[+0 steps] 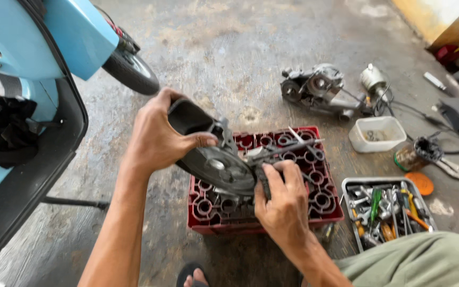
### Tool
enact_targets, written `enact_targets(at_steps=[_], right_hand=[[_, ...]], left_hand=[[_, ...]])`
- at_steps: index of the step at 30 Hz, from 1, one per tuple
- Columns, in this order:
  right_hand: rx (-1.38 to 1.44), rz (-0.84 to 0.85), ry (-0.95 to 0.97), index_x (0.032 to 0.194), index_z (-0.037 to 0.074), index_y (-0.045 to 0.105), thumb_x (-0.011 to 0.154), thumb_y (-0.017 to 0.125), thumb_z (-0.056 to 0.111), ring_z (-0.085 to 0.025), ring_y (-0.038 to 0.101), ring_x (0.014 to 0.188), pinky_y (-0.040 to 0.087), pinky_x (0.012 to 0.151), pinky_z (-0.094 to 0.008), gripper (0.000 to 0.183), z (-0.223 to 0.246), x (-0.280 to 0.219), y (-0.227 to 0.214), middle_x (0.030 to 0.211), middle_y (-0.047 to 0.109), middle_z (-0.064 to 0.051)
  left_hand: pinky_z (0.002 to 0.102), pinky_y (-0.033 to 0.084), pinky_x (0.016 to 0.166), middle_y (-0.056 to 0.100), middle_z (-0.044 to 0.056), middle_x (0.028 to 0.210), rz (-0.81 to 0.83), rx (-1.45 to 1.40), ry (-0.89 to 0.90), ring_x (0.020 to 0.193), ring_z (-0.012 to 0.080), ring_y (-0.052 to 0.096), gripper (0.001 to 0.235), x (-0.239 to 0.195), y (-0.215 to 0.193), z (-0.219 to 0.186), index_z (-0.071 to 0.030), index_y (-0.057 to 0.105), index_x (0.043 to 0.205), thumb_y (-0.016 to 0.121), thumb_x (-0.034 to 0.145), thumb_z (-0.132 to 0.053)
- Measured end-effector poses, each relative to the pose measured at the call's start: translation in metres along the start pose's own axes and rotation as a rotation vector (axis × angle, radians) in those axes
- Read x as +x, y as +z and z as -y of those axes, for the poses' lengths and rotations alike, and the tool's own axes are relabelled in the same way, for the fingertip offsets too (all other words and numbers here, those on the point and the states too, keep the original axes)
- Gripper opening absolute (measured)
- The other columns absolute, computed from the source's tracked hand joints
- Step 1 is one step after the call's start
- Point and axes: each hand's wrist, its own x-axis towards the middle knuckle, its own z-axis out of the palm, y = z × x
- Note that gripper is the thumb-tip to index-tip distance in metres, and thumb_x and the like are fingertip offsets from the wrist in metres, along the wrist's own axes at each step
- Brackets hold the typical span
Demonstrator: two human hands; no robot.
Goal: The person scrubs a scooter engine casing with a wire brush and then uses a screwdriver to scrape residue from crevices. The person rotates the casing to access different areas while working over a red crate.
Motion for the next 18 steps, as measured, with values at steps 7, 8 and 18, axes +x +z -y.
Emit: enact_targets(at_steps=[7, 8, 18], right_hand=[[0.163, -0.153, -0.051, 0.102, -0.013, 0.064, 0.09, 0.068, 0.004, -0.029, 0.058, 0.082, 0.058, 0.064, -0.032, 0.021, -0.002, -0.008, 0.013, 0.092, 0.057, -0.019], [0.198, -0.182, -0.064, 0.103, -0.012, 0.064, 0.09, 0.068, 0.002, -0.028, 0.059, 0.083, 0.058, 0.067, -0.033, 0.02, 0.001, -0.007, 0.012, 0.092, 0.057, -0.019], [0.461, -0.157, -0.048, 0.106, -0.003, 0.069, 0.091, 0.069, 0.006, -0.027, 0.062, 0.082, 0.054, 0.074, -0.035, 0.017, 0.007, -0.006, 0.005, 0.098, 0.06, -0.015]], left_hand=[[0.04, 0.05, 0.085, 0.071, 0.011, 0.109, 0.001, 0.053, -0.138, 0.101, 0.0272, 0.066, 0.088, -0.007, 0.001, -0.004, -0.01, 0.059, 0.117, 0.093, 0.053, -0.06], [0.04, 0.051, 0.085, 0.071, 0.011, 0.109, -0.009, 0.049, -0.12, 0.101, 0.0269, 0.066, 0.085, -0.009, 0.0, -0.004, -0.01, 0.059, 0.115, 0.092, 0.054, -0.061], [0.038, 0.053, 0.082, 0.07, 0.011, 0.108, -0.024, 0.025, -0.04, 0.098, 0.0246, 0.066, 0.083, -0.011, 0.003, 0.003, -0.007, 0.06, 0.113, 0.092, 0.057, -0.06]])
